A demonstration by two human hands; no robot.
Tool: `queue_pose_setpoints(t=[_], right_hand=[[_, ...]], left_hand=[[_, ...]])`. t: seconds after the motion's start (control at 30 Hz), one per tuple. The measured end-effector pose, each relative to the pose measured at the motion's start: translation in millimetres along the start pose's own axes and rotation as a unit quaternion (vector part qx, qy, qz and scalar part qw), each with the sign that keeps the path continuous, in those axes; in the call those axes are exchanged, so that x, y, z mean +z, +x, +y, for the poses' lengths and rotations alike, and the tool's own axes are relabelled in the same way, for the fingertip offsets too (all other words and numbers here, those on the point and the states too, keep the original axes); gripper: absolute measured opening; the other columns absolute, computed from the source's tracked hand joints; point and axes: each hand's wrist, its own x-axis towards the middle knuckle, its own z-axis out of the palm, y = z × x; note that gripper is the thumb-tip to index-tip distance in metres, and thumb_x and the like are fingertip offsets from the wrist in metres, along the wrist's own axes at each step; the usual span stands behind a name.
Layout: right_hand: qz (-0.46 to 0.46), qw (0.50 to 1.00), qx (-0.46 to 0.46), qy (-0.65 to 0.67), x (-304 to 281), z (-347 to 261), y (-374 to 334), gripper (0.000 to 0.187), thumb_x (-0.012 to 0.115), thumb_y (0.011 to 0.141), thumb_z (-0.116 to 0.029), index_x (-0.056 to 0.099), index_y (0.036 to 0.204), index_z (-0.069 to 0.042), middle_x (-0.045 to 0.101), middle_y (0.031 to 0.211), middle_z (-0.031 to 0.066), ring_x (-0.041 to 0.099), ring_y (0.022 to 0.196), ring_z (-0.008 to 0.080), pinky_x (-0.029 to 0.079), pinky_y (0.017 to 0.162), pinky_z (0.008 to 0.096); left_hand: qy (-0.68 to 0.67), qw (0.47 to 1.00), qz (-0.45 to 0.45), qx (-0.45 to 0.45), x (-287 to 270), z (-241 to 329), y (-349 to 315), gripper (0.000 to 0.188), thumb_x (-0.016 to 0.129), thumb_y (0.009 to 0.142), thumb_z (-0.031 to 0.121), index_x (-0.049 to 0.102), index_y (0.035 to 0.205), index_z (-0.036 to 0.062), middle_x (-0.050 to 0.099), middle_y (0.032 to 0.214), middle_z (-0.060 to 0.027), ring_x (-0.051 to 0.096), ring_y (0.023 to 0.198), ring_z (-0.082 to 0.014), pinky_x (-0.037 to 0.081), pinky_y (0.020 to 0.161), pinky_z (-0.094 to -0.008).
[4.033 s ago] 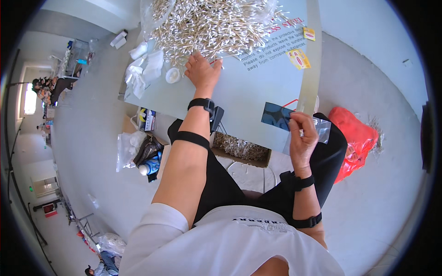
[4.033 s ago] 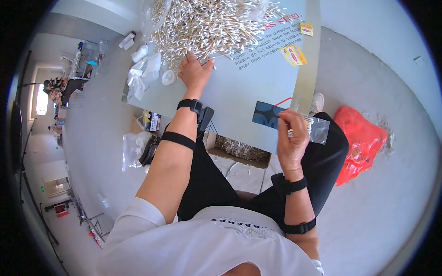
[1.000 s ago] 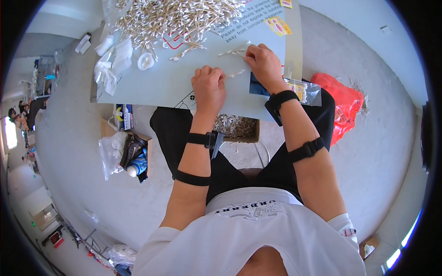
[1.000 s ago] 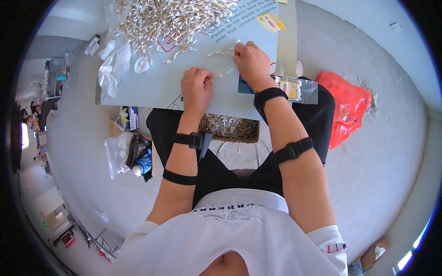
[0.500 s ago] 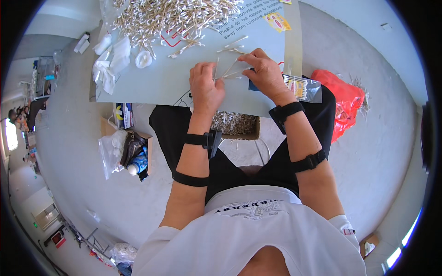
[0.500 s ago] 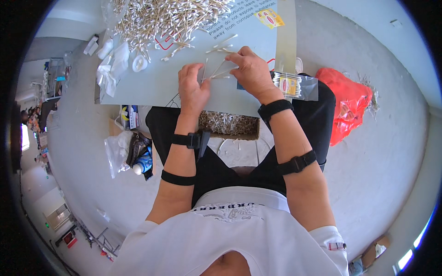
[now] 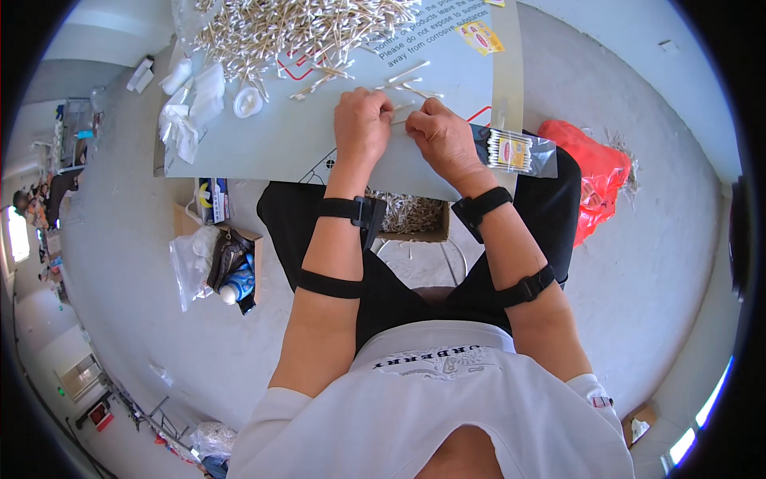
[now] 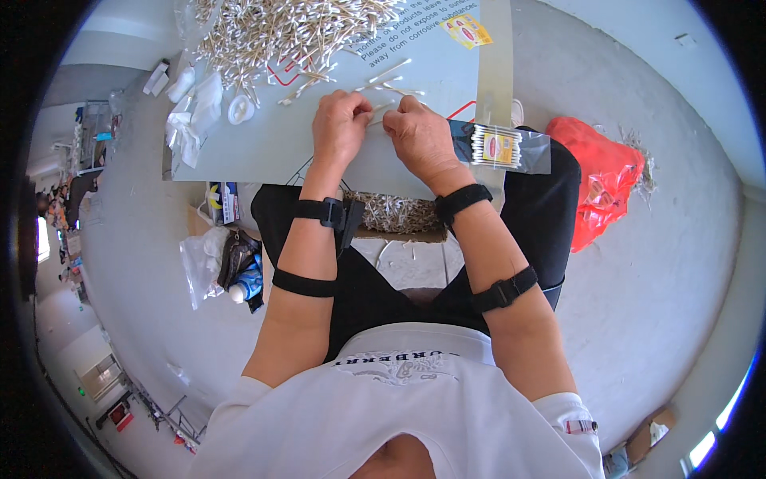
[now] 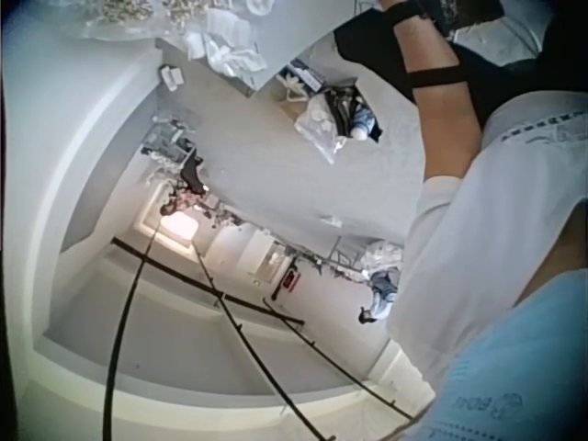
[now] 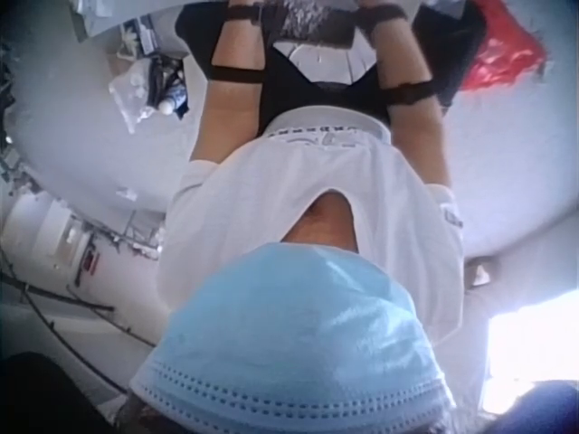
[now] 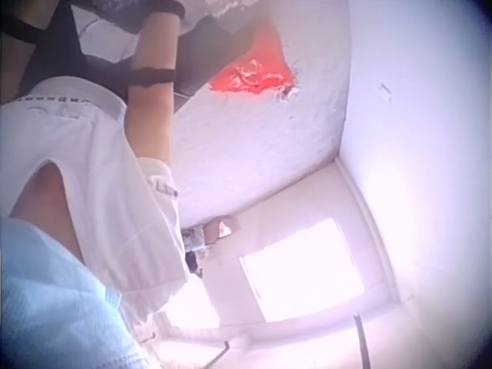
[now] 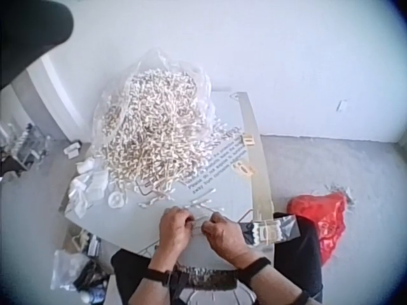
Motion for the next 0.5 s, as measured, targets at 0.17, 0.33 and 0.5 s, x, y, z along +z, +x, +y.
queue_pose_setpoints(t=[0.17, 0.33, 0.5], right_hand=[[-0.045, 0.997, 0.069, -0.009, -19, -4, 0, 0.005, 0.067, 0.075, -0.015, 0.064, 0.075, -0.010, 0.060, 0.083, 0.0109, 0.063, 0.077, 0.0325, 0.051, 0.065, 0.0430], [0.095, 0.989, 0.111, 0.008, -18, 14, 11, 0.013, 0.070, 0.075, -0.013, 0.061, 0.082, -0.007, 0.058, 0.080, 0.0106, 0.062, 0.077, 0.0323, 0.050, 0.067, 0.0406], [0.050, 0.993, 0.007, -0.104, -11, 24, 23, 0.004, 0.061, 0.080, -0.009, 0.060, 0.083, -0.008, 0.057, 0.081, 0.0127, 0.063, 0.077, 0.0335, 0.051, 0.067, 0.0432]], left_hand=[[-0.012, 0.999, -0.006, 0.038, 0, 3, -20, 0.013, 0.072, 0.068, 0.003, 0.066, 0.079, 0.0086, 0.059, 0.082, -0.0073, 0.056, 0.087, -0.0303, 0.045, 0.077, -0.0424], [-0.026, 0.998, 0.054, 0.028, 1, 28, -38, 0.016, 0.072, 0.068, 0.002, 0.065, 0.080, 0.0095, 0.059, 0.088, -0.0038, 0.055, 0.089, -0.0277, 0.042, 0.079, -0.0408], [-0.021, 0.996, 0.004, 0.082, 7, 24, -35, 0.019, 0.071, 0.069, 0.001, 0.065, 0.086, 0.0090, 0.058, 0.095, -0.0046, 0.053, 0.095, -0.0280, 0.040, 0.082, -0.0408]])
